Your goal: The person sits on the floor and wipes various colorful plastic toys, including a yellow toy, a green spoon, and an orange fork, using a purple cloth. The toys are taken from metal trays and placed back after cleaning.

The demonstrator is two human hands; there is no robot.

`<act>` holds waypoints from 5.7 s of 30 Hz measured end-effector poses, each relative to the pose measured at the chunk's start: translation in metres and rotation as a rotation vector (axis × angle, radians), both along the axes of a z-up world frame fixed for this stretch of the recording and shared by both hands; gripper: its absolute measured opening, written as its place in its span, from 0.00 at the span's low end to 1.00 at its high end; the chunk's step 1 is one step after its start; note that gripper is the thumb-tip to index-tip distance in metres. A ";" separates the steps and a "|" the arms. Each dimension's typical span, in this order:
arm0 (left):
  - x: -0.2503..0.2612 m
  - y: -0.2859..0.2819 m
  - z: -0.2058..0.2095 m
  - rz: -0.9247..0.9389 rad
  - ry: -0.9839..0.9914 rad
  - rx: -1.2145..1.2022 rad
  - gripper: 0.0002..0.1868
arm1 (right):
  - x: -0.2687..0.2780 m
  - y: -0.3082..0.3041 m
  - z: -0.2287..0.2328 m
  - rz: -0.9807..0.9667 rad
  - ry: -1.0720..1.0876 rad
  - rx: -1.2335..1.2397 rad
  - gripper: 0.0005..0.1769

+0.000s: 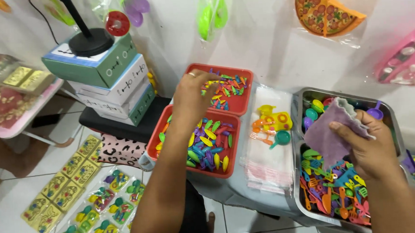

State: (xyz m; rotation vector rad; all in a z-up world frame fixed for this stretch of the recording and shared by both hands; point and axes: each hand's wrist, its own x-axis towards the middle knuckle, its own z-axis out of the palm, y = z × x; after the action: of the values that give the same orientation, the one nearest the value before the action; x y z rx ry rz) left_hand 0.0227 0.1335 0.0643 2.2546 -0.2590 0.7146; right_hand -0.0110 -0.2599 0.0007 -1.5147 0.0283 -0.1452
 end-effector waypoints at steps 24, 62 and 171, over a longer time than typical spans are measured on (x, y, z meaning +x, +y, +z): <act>0.104 0.043 -0.055 0.063 0.398 0.760 0.15 | -0.013 0.021 0.029 0.083 0.017 -0.032 0.09; -0.042 -0.132 -0.052 -0.609 0.026 -0.554 0.11 | -0.037 0.066 0.062 0.300 -0.500 -0.791 0.15; -0.019 -0.164 -0.121 0.051 0.217 0.763 0.17 | 0.013 0.024 0.005 -0.150 0.166 0.312 0.16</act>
State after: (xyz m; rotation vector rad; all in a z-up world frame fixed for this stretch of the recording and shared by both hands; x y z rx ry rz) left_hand 0.0041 -0.0304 -0.0566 3.0445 -0.4208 0.4210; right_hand 0.0024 -0.2360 0.0058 -1.2093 0.2855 -0.1279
